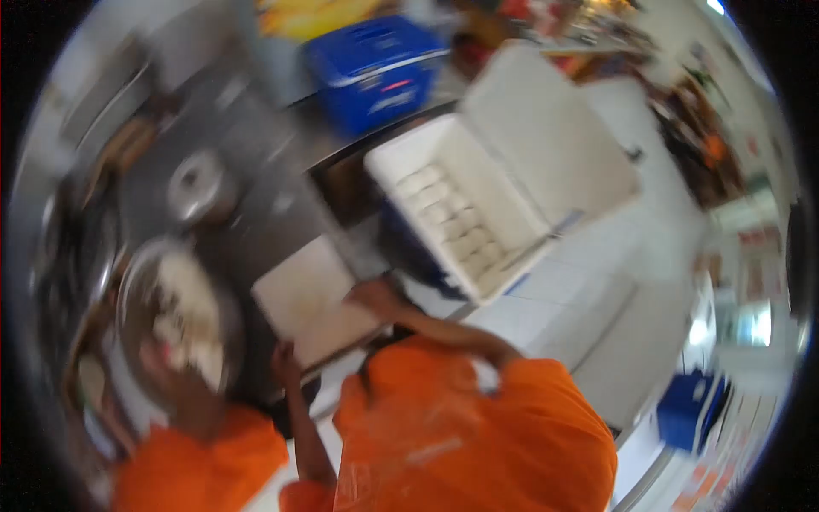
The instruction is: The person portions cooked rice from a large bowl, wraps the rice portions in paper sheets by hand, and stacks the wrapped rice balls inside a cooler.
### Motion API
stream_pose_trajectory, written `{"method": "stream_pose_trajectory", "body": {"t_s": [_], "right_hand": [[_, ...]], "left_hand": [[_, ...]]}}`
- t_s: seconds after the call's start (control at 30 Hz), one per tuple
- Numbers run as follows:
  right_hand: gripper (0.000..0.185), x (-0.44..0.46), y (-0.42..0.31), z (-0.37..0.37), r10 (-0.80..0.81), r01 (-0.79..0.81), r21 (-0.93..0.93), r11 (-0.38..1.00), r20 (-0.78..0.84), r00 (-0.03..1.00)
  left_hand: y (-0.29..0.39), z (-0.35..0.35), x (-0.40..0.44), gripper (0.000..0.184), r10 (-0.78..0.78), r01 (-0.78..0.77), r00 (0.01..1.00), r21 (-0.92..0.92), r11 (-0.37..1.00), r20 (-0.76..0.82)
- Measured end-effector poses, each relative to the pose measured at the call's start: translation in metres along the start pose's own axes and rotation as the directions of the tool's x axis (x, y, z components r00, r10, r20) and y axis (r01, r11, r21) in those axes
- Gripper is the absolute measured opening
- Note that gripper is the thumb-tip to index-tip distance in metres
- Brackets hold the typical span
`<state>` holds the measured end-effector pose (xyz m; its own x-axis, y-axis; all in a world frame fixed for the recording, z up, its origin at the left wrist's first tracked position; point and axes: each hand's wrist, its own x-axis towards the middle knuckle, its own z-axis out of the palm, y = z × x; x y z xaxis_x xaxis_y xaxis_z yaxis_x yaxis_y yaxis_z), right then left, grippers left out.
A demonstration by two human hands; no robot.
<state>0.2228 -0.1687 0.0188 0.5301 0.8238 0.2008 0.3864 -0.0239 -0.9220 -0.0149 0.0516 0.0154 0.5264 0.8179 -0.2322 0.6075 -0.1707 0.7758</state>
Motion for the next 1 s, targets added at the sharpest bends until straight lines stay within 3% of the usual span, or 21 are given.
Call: {"method": "stream_pose_trajectory", "body": {"t_s": [0.03, 0.07, 0.1, 0.13, 0.17, 0.23, 0.27, 0.33, 0.4, 0.43, 0.47, 0.5, 0.53, 0.57, 0.6, 0.67, 0.7, 0.77, 0.8, 0.87, 1.0], "right_hand": [[0.024, 0.012, 0.005, 0.007, 0.212, -0.212, 0.055, 0.976, 0.006, 0.977], [0.025, 0.023, 0.011, 0.014, 0.414, -0.413, 0.109, 0.904, 0.012, 0.91], [0.025, 0.037, 0.034, 0.026, 0.311, -0.293, 0.132, 0.947, -0.14, 0.94], [0.028, 0.052, 0.033, 0.022, 0.37, -0.372, -0.026, 0.928, -0.067, 0.927], [0.032, 0.063, 0.034, 0.014, 0.426, -0.421, -0.2, 0.885, -0.02, 0.905], [0.035, 0.063, 0.079, 0.019, 0.407, -0.379, -0.293, 0.878, 0.039, 0.912], [0.038, 0.064, 0.094, 0.023, 0.397, -0.354, -0.375, 0.857, 0.04, 0.917], [0.038, 0.062, 0.083, 0.026, 0.359, -0.353, -0.268, 0.896, -0.029, 0.933], [0.039, 0.057, 0.063, 0.013, 0.342, -0.357, -0.15, 0.922, -0.116, 0.933], [0.036, 0.06, 0.051, 0.0, 0.609, -0.596, -0.222, 0.772, -0.013, 0.793], [0.035, 0.056, 0.049, -0.004, 0.725, -0.694, -0.264, 0.67, 0.03, 0.688], [0.033, 0.052, 0.048, -0.007, 0.822, -0.767, -0.322, 0.555, 0.072, 0.564], [0.028, 0.044, 0.056, -0.005, 0.817, -0.864, -0.042, 0.502, 0.35, 0.458], [0.024, 0.047, 0.066, -0.004, 0.691, -0.917, 0.202, 0.344, 0.606, 0.393], [0.024, 0.058, 0.074, 0.001, 0.688, -0.914, 0.204, 0.35, 0.607, 0.399], [0.025, 0.083, 0.086, 0.016, 0.543, -0.627, 0.369, 0.686, 0.314, 0.779], [0.025, 0.105, 0.075, 0.011, 0.536, -0.623, 0.372, 0.688, 0.319, 0.782], [0.04, 0.151, 0.037, -0.005, 0.62, -0.574, -0.243, 0.782, 0.397, 0.676], [0.04, 0.169, 0.059, 0.001, 0.614, -0.573, -0.233, 0.786, 0.4, 0.68], [0.05, 0.193, 0.12, 0.021, 0.254, -0.134, -0.336, 0.932, 0.342, 0.905], [0.049, 0.209, 0.027, 0.068, 0.305, 0.064, -0.593, 0.803, 0.501, 0.81]], "left_hand": [[0.011, -0.002, 0.006, 0.032, -0.225, 0.224, 0.974, -0.103, 0.969, -0.004], [0.015, 0.0, 0.017, 0.035, -0.083, 0.084, 0.996, -0.364, 0.928, 0.018], [-0.002, 0.021, 0.043, 0.037, -0.062, 0.008, 0.992, -0.432, 0.902, -0.111], [-0.017, 0.023, 0.067, 0.042, 0.028, -0.043, 0.997, -0.208, 0.977, -0.077], [0.02, 0.023, 0.064, 0.042, -0.087, 0.066, 0.994, -0.257, 0.964, -0.072], [0.034, 0.021, 0.073, 0.034, 0.156, -0.12, 0.984, 0.311, 0.943, -0.091], [0.035, 0.022, 0.066, 0.034, 0.137, -0.096, 0.984, 0.309, 0.946, -0.116], [0.046, 0.033, 0.058, 0.027, 0.083, 0.019, 0.924, 0.26, 0.965, -0.374], [0.059, 0.048, 0.033, 0.037, 0.416, -0.152, 0.78, 0.503, 0.851, -0.468], [0.062, 0.057, 0.016, 0.044, 0.522, -0.338, 0.818, 0.533, 0.776, -0.241], [0.064, 0.066, -0.001, 0.051, 0.603, -0.517, 0.798, 0.514, 0.684, 0.0], [0.068, 0.072, -0.013, 0.051, 0.597, -0.51, 0.803, 0.518, 0.687, 0.0], [0.074, 0.076, -0.023, 0.057, 0.583, -0.512, 0.813, 0.498, 0.7, 0.016], [0.081, 0.078, -0.023, 0.063, 0.576, -0.516, 0.817, 0.478, 0.71, 0.026], [0.083, 0.08, -0.021, 0.063, 0.58, -0.517, 0.814, 0.482, 0.708, 0.022], [0.084, 0.081, -0.024, 0.064, 0.577, -0.517, 0.816, 0.491, 0.701, 0.035], [0.085, 0.083, -0.022, 0.064, 0.577, -0.513, 0.816, 0.498, 0.7, 0.03], [0.083, 0.087, -0.018, 0.063, 0.57, -0.514, 0.82, 0.502, 0.696, 0.049], [0.085, 0.086, -0.017, 0.063, 0.572, -0.514, 0.819, 0.51, 0.69, 0.051], [0.089, 0.083, -0.012, 0.058, 0.56, -0.487, 0.828, 0.546, 0.682, 0.039], [0.062, 0.087, 0.02, 0.057, 0.513, -0.491, 0.853, 0.481, 0.727, 0.097]]}}
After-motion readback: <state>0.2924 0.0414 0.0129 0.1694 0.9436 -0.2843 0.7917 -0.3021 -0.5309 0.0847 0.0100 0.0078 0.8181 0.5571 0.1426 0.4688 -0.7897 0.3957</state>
